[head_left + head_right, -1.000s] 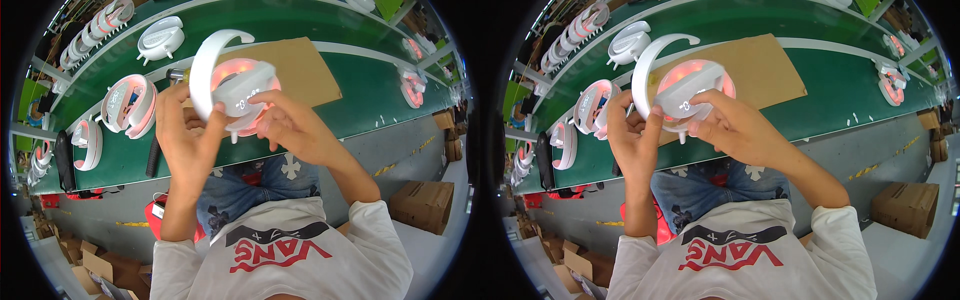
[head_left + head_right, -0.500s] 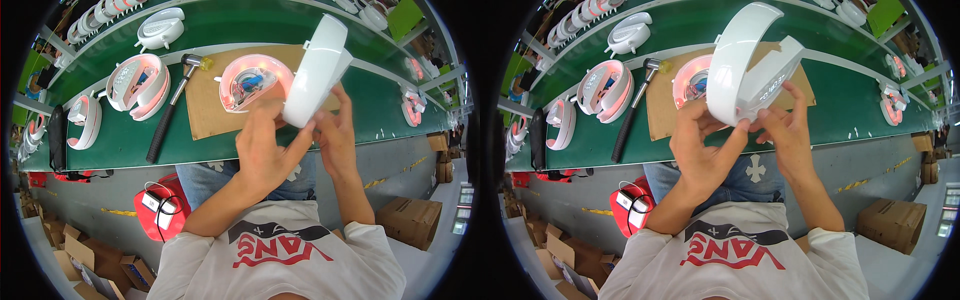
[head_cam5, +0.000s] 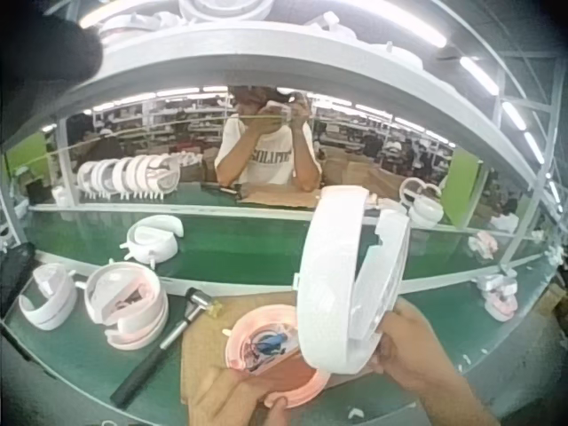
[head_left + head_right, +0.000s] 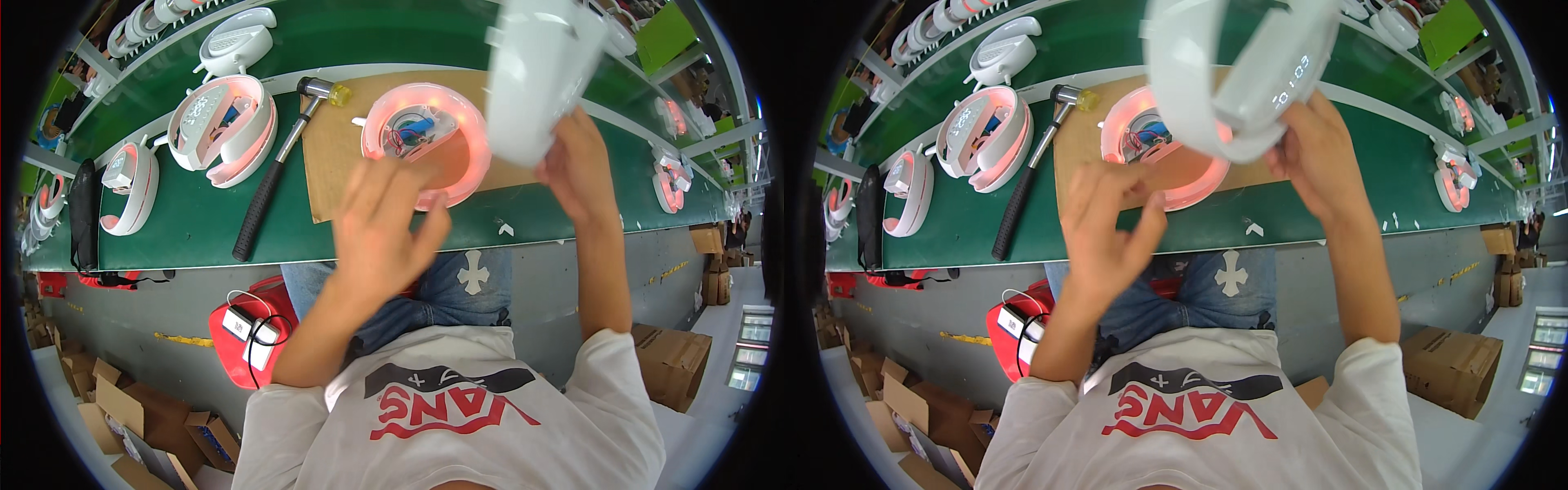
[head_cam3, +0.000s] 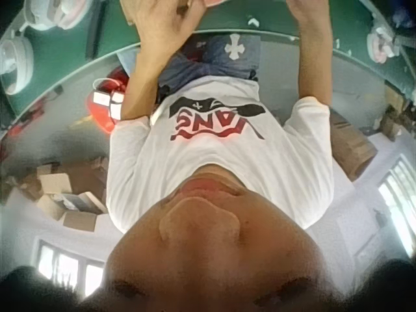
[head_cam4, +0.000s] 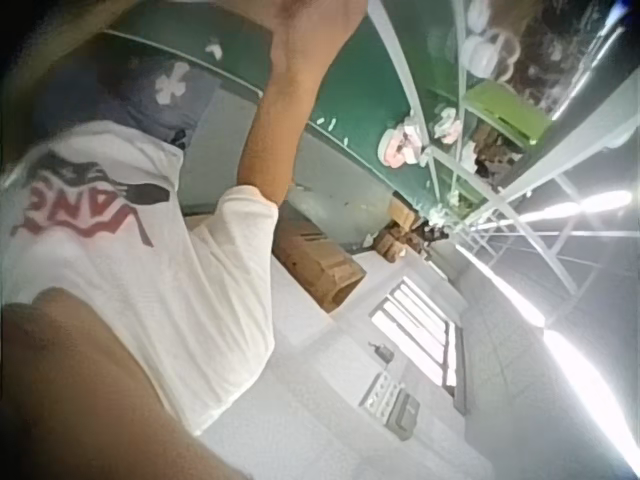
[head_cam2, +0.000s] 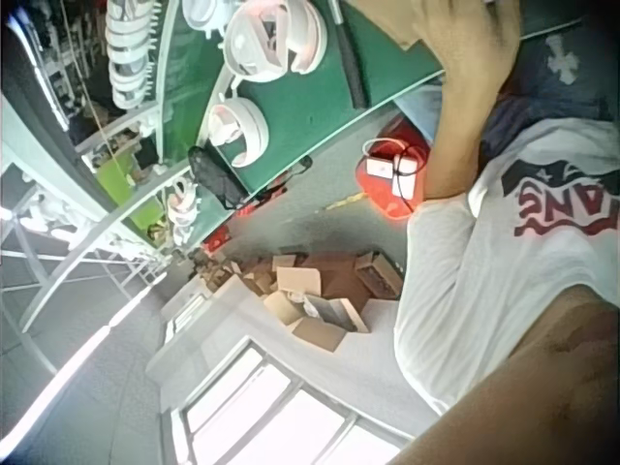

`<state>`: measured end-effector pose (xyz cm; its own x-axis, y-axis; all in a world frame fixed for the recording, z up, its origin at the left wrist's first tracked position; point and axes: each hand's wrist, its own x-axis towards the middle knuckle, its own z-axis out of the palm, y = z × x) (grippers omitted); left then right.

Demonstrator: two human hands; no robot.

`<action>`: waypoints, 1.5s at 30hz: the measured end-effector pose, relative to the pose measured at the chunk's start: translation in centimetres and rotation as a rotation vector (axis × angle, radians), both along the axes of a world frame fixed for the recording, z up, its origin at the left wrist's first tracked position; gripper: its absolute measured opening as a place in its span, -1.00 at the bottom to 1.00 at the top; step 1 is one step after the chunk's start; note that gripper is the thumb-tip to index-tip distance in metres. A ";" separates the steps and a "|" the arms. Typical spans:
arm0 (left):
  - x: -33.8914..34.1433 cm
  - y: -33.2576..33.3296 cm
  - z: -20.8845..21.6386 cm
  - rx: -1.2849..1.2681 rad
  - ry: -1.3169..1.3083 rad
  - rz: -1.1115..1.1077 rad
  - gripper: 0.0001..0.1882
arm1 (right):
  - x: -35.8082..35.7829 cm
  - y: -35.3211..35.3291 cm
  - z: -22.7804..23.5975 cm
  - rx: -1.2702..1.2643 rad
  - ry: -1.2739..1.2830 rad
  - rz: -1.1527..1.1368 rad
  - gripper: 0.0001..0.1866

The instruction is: The person assembles digital clock lamps by fitting the internal components and plastic housing pieces together by hand, then tapping the edges with a small mallet.

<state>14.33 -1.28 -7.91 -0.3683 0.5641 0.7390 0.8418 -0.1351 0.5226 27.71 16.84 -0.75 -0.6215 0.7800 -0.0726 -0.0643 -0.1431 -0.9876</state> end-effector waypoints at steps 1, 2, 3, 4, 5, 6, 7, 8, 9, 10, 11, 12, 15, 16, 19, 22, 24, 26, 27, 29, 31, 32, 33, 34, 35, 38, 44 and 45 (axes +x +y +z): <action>-1.0 0.0 0.1 -0.007 0.000 0.005 -0.68 | -1.1 0.8 0.4 0.045 -0.027 0.079 -0.74; -1.9 0.6 0.5 -0.086 0.089 0.060 -0.70 | -2.0 1.6 0.7 0.094 -0.051 0.156 -0.76; -2.6 0.9 0.7 -0.165 0.179 0.114 -0.71 | -2.9 1.9 1.0 0.091 -0.049 0.158 -0.76; -3.3 1.2 0.5 -0.169 0.185 0.122 -0.71 | -4.2 2.3 0.9 0.071 -0.030 0.248 -0.78; -3.9 1.2 0.1 -0.216 0.225 0.102 -0.75 | -5.3 2.4 0.9 0.049 -0.010 0.332 -0.80; -4.3 1.1 0.0 -0.265 0.265 0.082 -0.79 | -6.3 2.7 0.7 0.043 -0.002 0.335 -0.80; -4.4 1.1 -0.1 -0.271 0.269 0.076 -0.79 | -7.1 3.2 0.5 0.037 0.001 0.375 -0.82; -4.5 1.1 -0.1 -0.230 0.208 0.076 -0.83 | -7.7 3.8 0.3 0.031 0.007 0.419 -0.84; -4.6 1.0 0.0 -0.189 0.147 0.076 -0.87 | -8.2 4.6 -0.2 0.062 0.015 0.458 -0.86; -4.8 0.9 0.0 -0.197 0.148 0.077 -0.87 | -8.4 5.5 -0.5 0.054 0.019 0.459 -0.86; -5.0 0.8 0.1 -0.255 0.086 0.120 -0.85 | -8.2 6.6 -0.8 0.075 -0.017 0.493 -0.86; -5.2 0.8 0.4 -0.313 0.023 0.162 -0.83 | -8.0 7.6 -1.2 0.096 -0.052 0.525 -0.86; -5.4 1.7 2.1 -0.345 0.025 0.151 -0.81 | -6.8 10.8 -3.0 0.070 -0.080 0.475 -0.84; -5.7 1.9 2.3 -0.372 0.044 0.137 -0.81 | -6.7 10.9 -3.4 0.064 -0.077 0.477 -0.84; -7.2 3.7 2.0 -0.371 0.245 0.065 -0.79 | -6.1 11.4 -4.9 0.013 -0.167 0.501 -0.80; -7.9 4.9 2.2 -0.414 0.385 0.009 -0.71 | -5.3 11.6 -6.6 -0.027 -0.186 0.328 -0.82; -8.9 5.8 2.5 -0.473 0.361 -0.122 -0.71 | -5.2 12.0 -7.3 -0.052 -0.151 0.341 -0.84; -8.9 6.2 2.5 -0.527 0.389 -0.138 -0.70 | -5.0 13.0 -8.0 -0.071 -0.121 0.349 -0.87; -9.0 6.4 2.1 -0.512 0.381 -0.179 -0.73 | -4.7 13.9 -8.7 -0.086 -0.112 0.380 -0.83; -9.0 6.7 1.9 -0.495 0.370 -0.223 -0.76 | -4.4 14.4 -8.9 -0.101 -0.108 0.408 -0.80; -8.7 7.0 2.4 -0.558 0.356 -0.235 -0.76 | -4.4 14.4 -8.8 -0.116 -0.094 0.428 -0.80; -8.6 7.2 2.6 -0.557 0.353 -0.237 -0.76 | -4.6 14.1 -8.7 -0.117 -0.098 0.427 -0.80; -8.6 7.3 2.9 -0.617 0.409 -0.219 -0.77 | -4.9 13.4 -8.8 -0.114 -0.055 0.351 -0.86; -8.5 7.4 3.2 -0.675 0.466 -0.199 -0.77 | -5.0 13.0 -8.7 -0.109 -0.011 0.276 -0.90; -8.5 7.5 3.4 -0.674 0.464 -0.200 -0.77 | -5.0 13.1 -8.7 -0.108 -0.013 0.276 -0.90; -8.6 7.8 3.3 -0.721 0.417 -0.224 -0.76 | -5.0 13.3 -9.2 -0.103 0.005 0.298 -0.89; -8.8 8.2 2.1 -0.611 0.312 -0.221 -0.76 | -5.1 12.6 -8.6 -0.087 0.011 0.279 -0.88; -8.7 8.3 2.3 -0.653 0.288 -0.217 -0.75 | -5.1 12.5 -8.6 -0.074 -0.001 0.273 -0.88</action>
